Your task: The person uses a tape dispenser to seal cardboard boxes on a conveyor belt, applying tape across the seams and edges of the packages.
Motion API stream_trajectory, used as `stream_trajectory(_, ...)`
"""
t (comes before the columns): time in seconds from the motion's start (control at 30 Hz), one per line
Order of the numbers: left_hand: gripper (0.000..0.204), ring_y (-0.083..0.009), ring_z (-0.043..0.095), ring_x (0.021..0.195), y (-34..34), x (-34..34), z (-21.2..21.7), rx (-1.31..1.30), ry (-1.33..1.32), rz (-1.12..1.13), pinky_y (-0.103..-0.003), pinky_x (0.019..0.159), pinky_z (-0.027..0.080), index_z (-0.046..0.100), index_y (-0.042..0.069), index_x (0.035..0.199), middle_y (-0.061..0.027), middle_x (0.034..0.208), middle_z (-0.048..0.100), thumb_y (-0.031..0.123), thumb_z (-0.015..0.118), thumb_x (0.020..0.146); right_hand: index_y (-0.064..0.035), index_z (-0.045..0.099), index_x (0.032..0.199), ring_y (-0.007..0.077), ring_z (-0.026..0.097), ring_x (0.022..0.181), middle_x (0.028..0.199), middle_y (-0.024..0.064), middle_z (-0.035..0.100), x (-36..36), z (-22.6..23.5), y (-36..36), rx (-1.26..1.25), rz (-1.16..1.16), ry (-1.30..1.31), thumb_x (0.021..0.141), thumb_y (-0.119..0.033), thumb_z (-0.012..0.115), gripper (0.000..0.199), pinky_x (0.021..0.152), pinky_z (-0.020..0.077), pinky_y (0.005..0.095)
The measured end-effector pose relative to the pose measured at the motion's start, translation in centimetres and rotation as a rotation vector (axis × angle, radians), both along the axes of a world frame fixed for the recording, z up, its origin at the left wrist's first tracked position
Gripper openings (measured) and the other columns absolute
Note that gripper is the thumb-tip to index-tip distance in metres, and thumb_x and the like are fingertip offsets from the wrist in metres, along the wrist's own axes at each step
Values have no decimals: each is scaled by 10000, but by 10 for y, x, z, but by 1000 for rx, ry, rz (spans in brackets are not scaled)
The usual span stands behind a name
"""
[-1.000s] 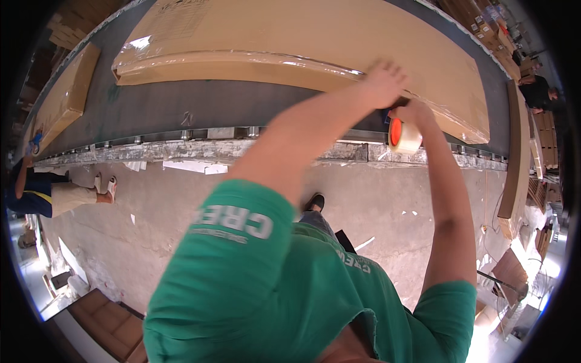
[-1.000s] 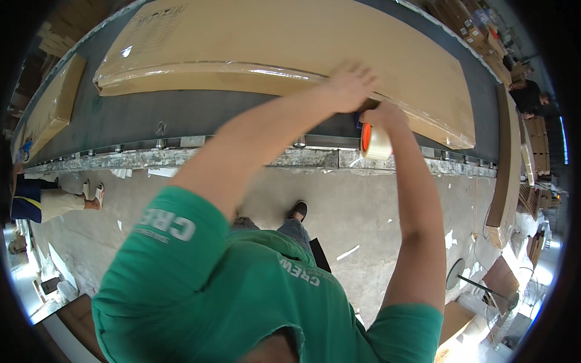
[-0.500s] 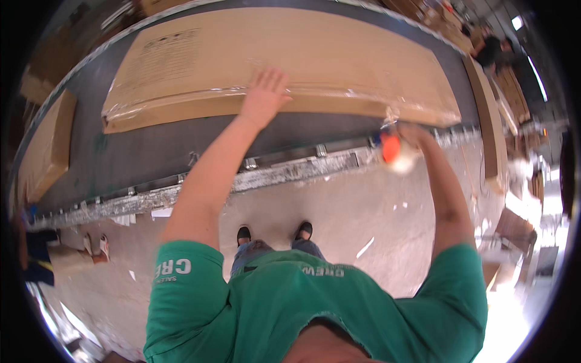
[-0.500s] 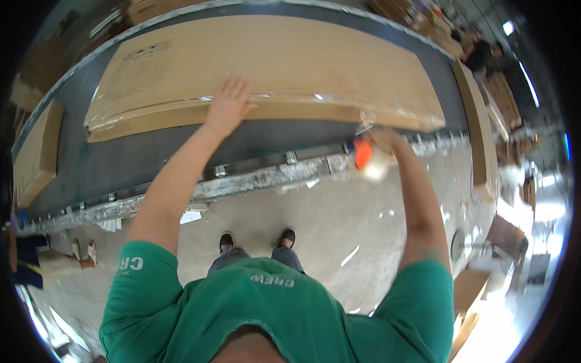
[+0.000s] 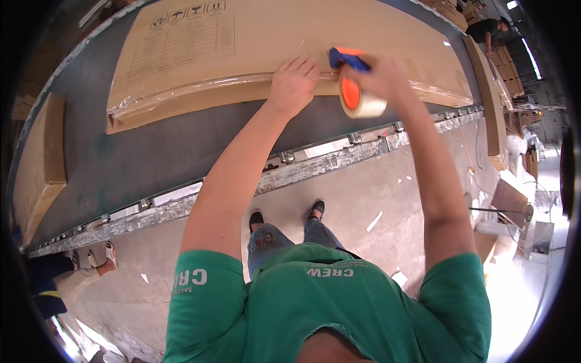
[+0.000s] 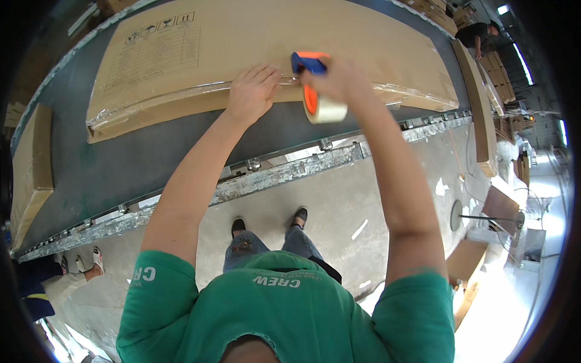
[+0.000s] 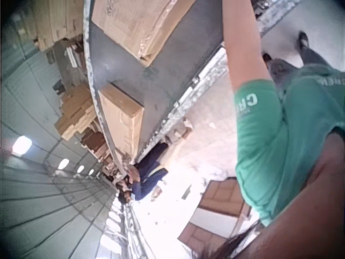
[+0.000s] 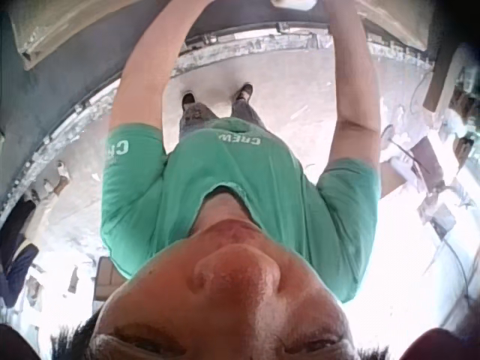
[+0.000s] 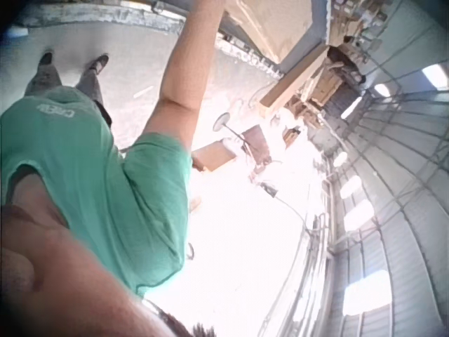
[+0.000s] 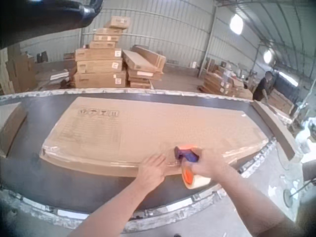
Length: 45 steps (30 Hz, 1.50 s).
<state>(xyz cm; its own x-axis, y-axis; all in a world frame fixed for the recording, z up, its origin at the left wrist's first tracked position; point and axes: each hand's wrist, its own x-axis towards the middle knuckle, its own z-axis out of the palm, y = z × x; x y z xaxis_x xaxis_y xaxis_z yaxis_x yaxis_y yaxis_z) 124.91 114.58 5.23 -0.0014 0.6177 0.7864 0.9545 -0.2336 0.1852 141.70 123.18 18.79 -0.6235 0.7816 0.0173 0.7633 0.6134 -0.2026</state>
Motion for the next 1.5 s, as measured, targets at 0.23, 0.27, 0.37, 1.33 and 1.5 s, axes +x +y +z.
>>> stream_trajectory(0.23,184,-251,588,1012,18,27,51,-460,67,-1,-401,887,453,677,72,901,-81,952,630,136,626,736,-128,685,1104,407,657,931,870,253,674,46,-71,-58,-78,-242,-170,703,-562,682,591,807,528,471)
stream_trajectory(0.27,219,-259,575,1046,31,33,54,-384,79,-78,-420,903,438,672,75,935,-80,988,628,153,637,733,-124,692,1087,398,658,934,900,240,682,25,-63,-37,-130,-244,-214,698,-559,684,583,814,524,456)
stream_trajectory(0.37,578,-297,427,1297,76,29,30,-310,364,-138,-436,1072,331,489,91,1329,-117,1376,479,284,632,803,24,702,984,220,670,858,939,123,718,26,-57,26,-838,-120,404,732,-199,730,337,784,512,335)
stream_trajectory(1.33,621,-288,429,1308,-107,-211,28,-288,231,-118,-445,1082,341,475,43,1312,-131,1391,475,310,708,801,-119,730,1026,276,690,753,936,169,712,-201,-52,-171,-391,-103,122,632,-477,713,532,750,552,356)
stream_trajectory(1.5,758,-267,388,1345,-110,-187,17,-359,285,17,-458,1111,302,388,55,1398,-122,1425,441,292,738,769,-101,719,1092,190,651,950,1018,113,708,-166,-59,-154,-638,-59,299,712,-314,736,435,843,484,287)
